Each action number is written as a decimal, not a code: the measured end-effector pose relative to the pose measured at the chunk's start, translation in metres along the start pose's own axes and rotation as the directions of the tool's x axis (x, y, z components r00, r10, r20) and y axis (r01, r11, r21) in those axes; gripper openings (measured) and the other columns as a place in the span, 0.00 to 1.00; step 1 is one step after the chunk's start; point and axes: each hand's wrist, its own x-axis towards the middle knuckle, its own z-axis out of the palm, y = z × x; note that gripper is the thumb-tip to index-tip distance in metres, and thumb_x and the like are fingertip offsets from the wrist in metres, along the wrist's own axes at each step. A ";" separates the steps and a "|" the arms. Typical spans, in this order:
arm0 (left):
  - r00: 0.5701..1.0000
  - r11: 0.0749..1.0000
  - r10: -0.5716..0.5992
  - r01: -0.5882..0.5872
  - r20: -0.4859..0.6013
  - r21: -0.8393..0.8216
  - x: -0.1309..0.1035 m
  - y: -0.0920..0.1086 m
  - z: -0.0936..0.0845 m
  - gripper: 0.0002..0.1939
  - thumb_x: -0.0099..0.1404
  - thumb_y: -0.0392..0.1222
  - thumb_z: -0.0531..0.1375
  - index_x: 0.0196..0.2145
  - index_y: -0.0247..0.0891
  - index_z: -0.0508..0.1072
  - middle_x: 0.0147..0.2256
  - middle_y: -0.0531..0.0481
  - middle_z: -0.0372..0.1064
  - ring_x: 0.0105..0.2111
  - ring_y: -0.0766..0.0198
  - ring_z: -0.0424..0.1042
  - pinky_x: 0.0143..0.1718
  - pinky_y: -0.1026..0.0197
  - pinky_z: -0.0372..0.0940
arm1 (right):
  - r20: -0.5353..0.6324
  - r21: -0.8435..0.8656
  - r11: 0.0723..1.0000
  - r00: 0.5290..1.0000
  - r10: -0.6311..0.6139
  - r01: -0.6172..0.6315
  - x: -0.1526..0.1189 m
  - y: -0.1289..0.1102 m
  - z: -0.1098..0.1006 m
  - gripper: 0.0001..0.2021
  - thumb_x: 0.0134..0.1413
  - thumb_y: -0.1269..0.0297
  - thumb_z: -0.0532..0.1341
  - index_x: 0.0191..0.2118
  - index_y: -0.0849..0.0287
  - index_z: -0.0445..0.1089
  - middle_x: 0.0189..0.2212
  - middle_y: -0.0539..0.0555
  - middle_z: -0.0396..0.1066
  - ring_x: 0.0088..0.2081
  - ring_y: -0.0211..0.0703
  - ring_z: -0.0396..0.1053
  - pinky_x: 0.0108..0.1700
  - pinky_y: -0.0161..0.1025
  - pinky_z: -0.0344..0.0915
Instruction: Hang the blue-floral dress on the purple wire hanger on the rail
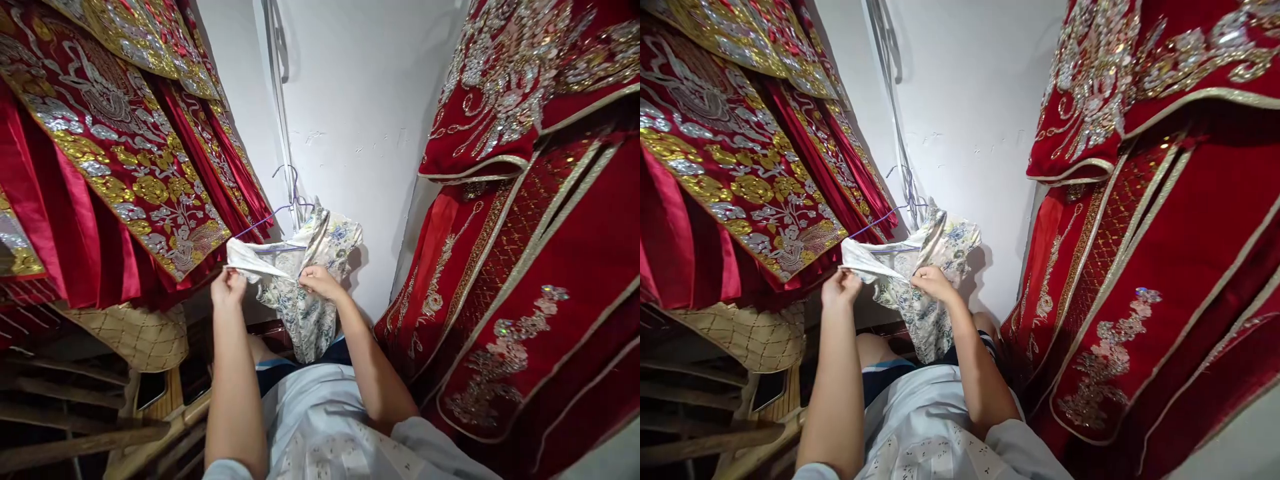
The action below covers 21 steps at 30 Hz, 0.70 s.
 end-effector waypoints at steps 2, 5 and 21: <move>0.998 0.996 -0.045 0.047 -0.031 0.071 -0.017 -0.027 -0.005 0.13 0.63 0.35 0.56 0.23 0.40 0.58 0.19 0.57 0.56 0.21 0.68 0.63 0.30 0.65 0.65 | 0.020 0.025 0.999 0.999 0.027 -0.028 -0.003 0.002 -0.009 0.06 0.37 0.64 0.61 0.17 0.58 0.68 0.10 0.44 0.59 0.16 0.32 0.53 0.21 0.31 0.50; 0.995 0.975 -0.100 0.094 0.020 0.201 -0.038 -0.059 -0.009 0.09 0.58 0.36 0.59 0.22 0.37 0.64 0.18 0.56 0.59 0.19 0.69 0.62 0.27 0.65 0.63 | -0.024 0.079 0.996 0.999 0.041 -0.039 -0.006 0.006 -0.026 0.08 0.39 0.61 0.60 0.18 0.58 0.67 0.11 0.43 0.57 0.16 0.31 0.51 0.21 0.30 0.50; 0.792 0.981 -0.067 -0.059 0.606 0.185 -0.124 -0.058 0.059 0.18 0.61 0.57 0.64 0.34 0.38 0.73 0.34 0.46 0.72 0.35 0.60 0.71 0.43 0.57 0.67 | -0.077 0.066 0.982 0.980 0.182 -0.177 -0.034 0.019 -0.071 0.17 0.47 0.47 0.68 0.26 0.58 0.74 0.21 0.51 0.71 0.24 0.38 0.66 0.24 0.33 0.61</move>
